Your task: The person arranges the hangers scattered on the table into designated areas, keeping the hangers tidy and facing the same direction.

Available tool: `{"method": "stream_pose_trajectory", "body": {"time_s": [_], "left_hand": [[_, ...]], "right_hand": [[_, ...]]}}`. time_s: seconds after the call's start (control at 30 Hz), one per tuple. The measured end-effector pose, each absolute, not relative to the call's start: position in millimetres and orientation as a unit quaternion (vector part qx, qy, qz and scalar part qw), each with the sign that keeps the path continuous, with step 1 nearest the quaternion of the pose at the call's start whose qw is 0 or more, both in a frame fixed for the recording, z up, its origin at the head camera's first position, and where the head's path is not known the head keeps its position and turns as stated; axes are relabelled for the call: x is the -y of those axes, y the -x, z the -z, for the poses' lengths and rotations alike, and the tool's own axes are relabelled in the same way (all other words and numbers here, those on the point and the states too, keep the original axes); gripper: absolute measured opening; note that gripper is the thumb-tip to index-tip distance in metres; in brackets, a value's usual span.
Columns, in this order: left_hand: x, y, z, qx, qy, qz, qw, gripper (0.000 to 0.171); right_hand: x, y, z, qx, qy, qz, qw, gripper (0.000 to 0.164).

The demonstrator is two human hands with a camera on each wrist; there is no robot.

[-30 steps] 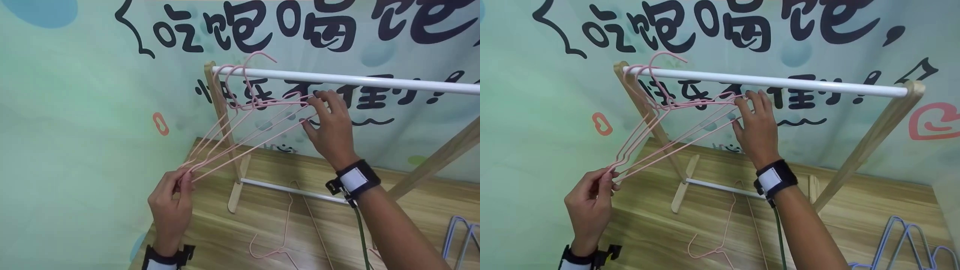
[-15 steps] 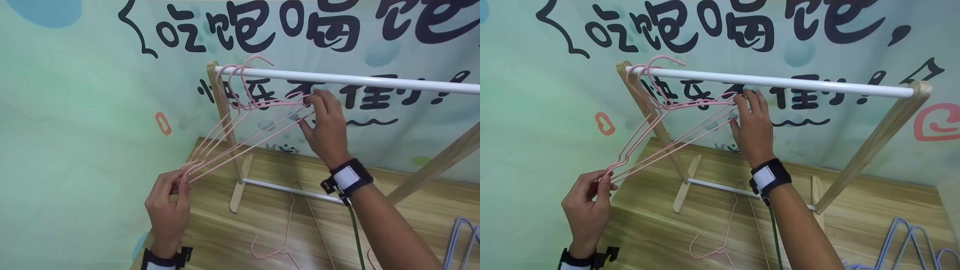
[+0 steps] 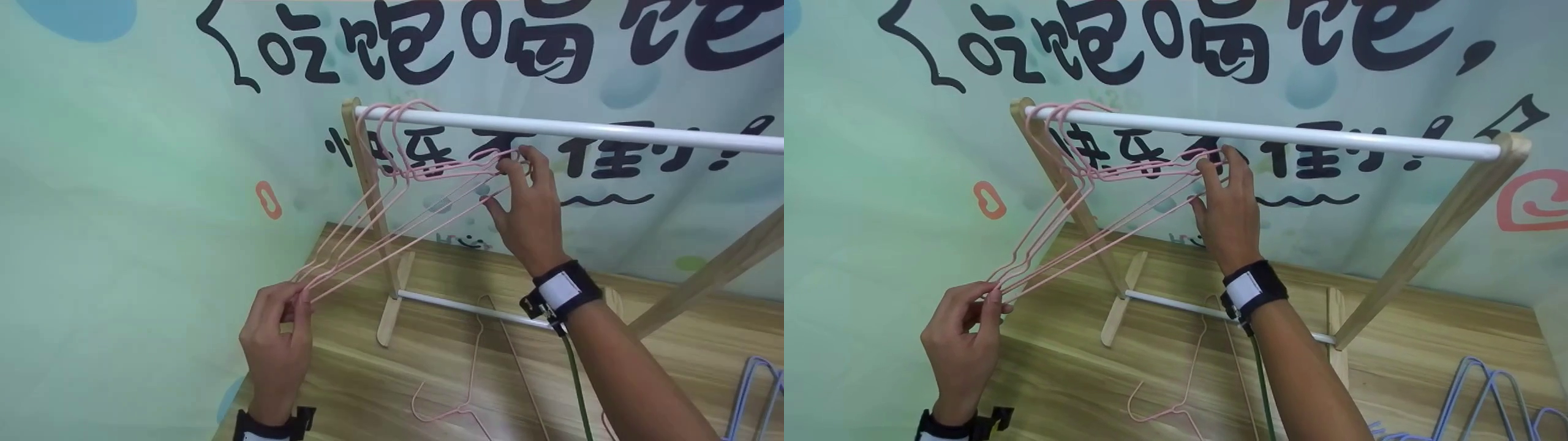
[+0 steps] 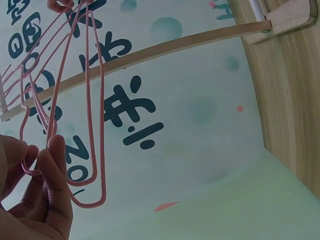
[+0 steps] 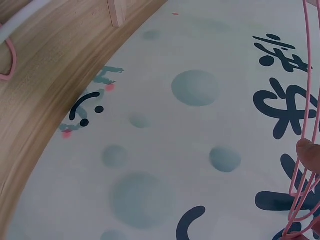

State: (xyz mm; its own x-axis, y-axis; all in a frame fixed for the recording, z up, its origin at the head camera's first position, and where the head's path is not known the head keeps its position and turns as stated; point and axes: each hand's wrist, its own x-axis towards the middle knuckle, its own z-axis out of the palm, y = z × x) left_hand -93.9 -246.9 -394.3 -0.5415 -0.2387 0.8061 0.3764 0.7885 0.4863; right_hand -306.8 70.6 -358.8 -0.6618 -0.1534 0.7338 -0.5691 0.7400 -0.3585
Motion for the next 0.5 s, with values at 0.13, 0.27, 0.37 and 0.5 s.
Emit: {"method": "stream_pose_trajectory", "body": {"time_s": [0.13, 0.27, 0.37, 0.5], "left_hand": [[246.4, 93.3, 395.5, 0.817, 0.044, 0.327, 0.473, 0.014], [246.9, 92.9, 396.2, 0.818, 0.038, 0.33, 0.47, 0.014], [247.6, 92.7, 396.5, 0.818, 0.035, 0.331, 0.469, 0.013], [248.5, 91.8, 396.6, 0.819, 0.032, 0.331, 0.467, 0.014]], "right_hand": [[-70.5, 307.9, 361.8, 0.863, -0.207, -0.296, 0.353, 0.055], [-69.9, 308.4, 362.8, 0.865, -0.203, -0.297, 0.349, 0.057], [-69.4, 308.4, 362.8, 0.866, -0.2, -0.296, 0.349, 0.058], [-69.1, 308.1, 363.0, 0.865, -0.201, -0.295, 0.352, 0.059]]}}
